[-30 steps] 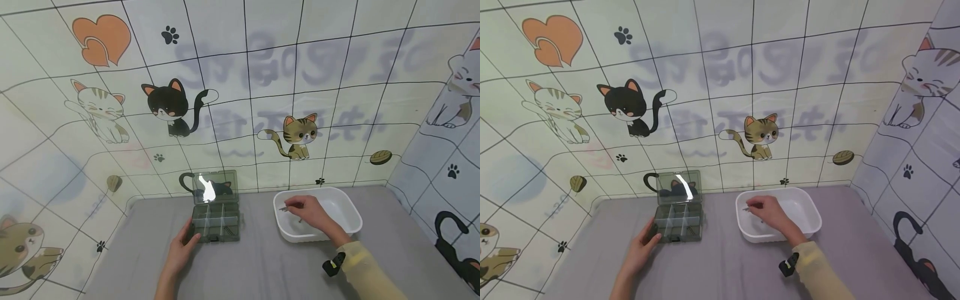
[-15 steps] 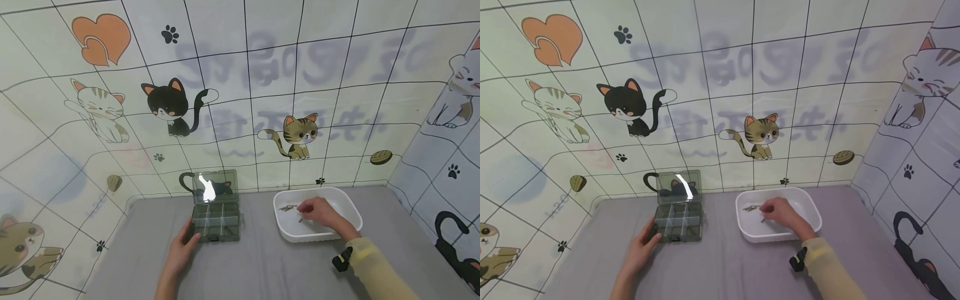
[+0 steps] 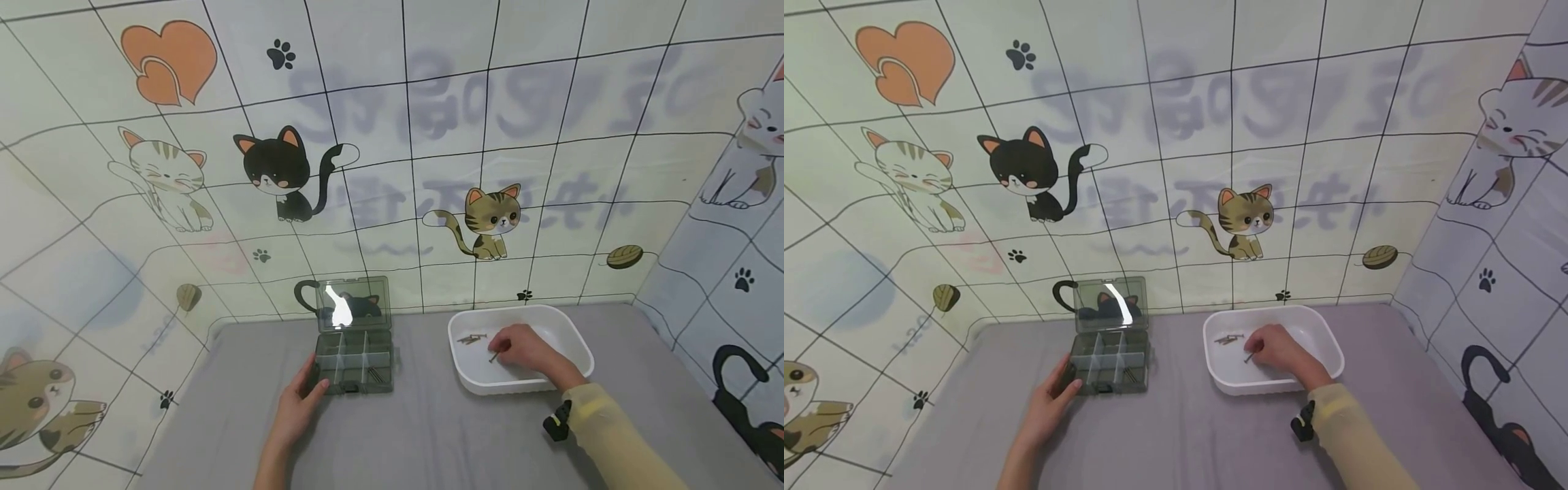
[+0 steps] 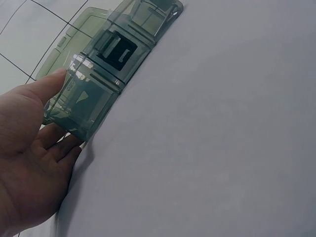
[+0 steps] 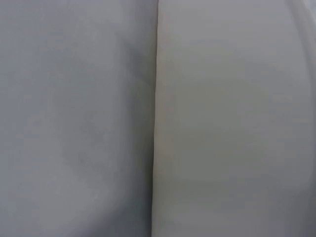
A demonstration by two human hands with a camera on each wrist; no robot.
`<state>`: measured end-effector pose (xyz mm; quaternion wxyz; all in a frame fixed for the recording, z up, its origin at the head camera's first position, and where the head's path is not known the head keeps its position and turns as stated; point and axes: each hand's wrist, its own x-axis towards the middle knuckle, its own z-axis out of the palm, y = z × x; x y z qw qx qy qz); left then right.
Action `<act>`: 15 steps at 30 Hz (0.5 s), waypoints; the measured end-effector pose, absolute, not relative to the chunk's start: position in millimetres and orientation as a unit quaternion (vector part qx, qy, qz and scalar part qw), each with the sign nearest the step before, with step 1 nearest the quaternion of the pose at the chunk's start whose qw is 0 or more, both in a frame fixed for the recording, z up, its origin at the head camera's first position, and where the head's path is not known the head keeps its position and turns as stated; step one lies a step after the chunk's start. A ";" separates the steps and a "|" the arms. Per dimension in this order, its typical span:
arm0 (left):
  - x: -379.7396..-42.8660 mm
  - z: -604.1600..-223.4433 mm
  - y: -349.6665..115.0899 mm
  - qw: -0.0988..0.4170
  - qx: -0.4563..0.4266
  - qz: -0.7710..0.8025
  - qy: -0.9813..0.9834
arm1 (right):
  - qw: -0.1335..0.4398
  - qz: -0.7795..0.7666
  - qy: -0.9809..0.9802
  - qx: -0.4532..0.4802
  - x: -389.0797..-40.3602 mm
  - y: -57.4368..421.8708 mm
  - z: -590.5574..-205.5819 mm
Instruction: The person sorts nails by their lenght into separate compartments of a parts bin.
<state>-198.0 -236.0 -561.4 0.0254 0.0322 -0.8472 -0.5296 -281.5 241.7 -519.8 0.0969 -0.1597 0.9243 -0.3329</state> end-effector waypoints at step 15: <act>-198.7 -561.8 -236.3 0.028 0.035 -0.527 -0.849 | 0.092 -0.317 0.927 -0.177 -289.0 242.5 -528.3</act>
